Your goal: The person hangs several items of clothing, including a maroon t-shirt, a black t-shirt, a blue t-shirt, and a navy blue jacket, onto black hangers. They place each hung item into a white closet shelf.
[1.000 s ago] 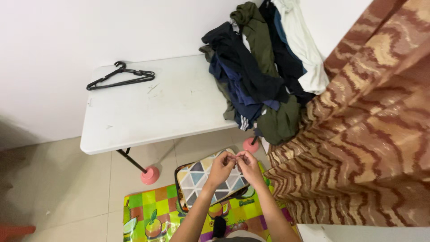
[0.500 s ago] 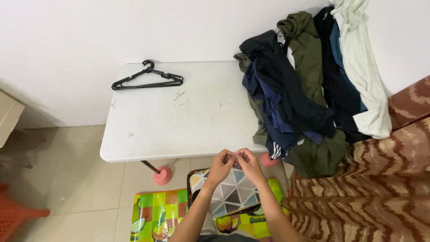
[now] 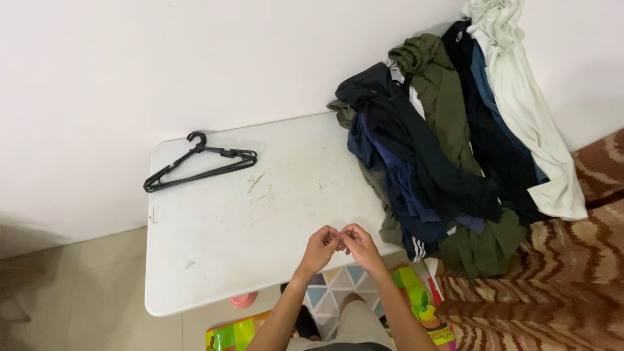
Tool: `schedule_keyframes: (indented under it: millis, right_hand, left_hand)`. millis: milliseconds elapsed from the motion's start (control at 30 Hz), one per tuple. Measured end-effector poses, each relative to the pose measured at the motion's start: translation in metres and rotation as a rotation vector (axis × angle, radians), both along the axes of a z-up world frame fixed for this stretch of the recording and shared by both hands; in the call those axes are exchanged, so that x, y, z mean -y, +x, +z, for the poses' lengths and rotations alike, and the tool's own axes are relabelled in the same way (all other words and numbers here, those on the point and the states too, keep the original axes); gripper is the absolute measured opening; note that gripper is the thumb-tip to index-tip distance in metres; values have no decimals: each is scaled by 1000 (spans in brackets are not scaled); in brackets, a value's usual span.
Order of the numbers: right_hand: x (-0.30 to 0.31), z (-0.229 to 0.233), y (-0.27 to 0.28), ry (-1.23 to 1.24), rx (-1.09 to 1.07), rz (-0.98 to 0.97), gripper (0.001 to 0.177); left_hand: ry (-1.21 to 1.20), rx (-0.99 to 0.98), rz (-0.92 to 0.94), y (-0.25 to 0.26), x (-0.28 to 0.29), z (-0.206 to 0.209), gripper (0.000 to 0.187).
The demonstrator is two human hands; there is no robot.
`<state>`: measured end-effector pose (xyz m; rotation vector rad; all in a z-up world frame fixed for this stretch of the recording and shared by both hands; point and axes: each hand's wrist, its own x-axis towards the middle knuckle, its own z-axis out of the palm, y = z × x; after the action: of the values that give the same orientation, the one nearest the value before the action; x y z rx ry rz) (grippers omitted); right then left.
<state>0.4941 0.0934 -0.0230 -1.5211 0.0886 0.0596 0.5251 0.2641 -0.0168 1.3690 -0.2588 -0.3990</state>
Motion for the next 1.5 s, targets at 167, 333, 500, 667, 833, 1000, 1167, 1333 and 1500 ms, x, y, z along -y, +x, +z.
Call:
schedule_keyframes:
  millis: [167,333,500,667,833,1000,1167,1333,1500]
  right_hand:
    - [15,-39,14,-293,80,-159,16]
    - [45,-65,46,-312,3,-274,25]
    - [68,-72,92,-314,-19,-262,27]
    - [98,-39,145,-559,159,-309,31]
    - [144,23,187,-886,320,-515,31]
    - [210,74,210,-1029,228,-634,47]
    - [258,84,229,-973,-230,-476,107]
    - [272,81,233,-1003,-265,-406,79]
    - [246,116,210,-759,-173,-494,60]
  left_hand:
    - [94,-39,-25,29,-5,-39,9]
    - [94,-82,3,78,-14,-83,11]
    - [205,-149,133,120,-26,-94,12]
    - [214,-195,191,156,-9,-89,12]
    - [205,-166,109,207,47,-71,13]
    - [123,-124,-30,269,127,-44,16]
    - [0,-154,-122,315,218,-17,42]
    - [116,-157,-112,321,256,-31,59]
    - [382,310,44,325,250,-60,56]
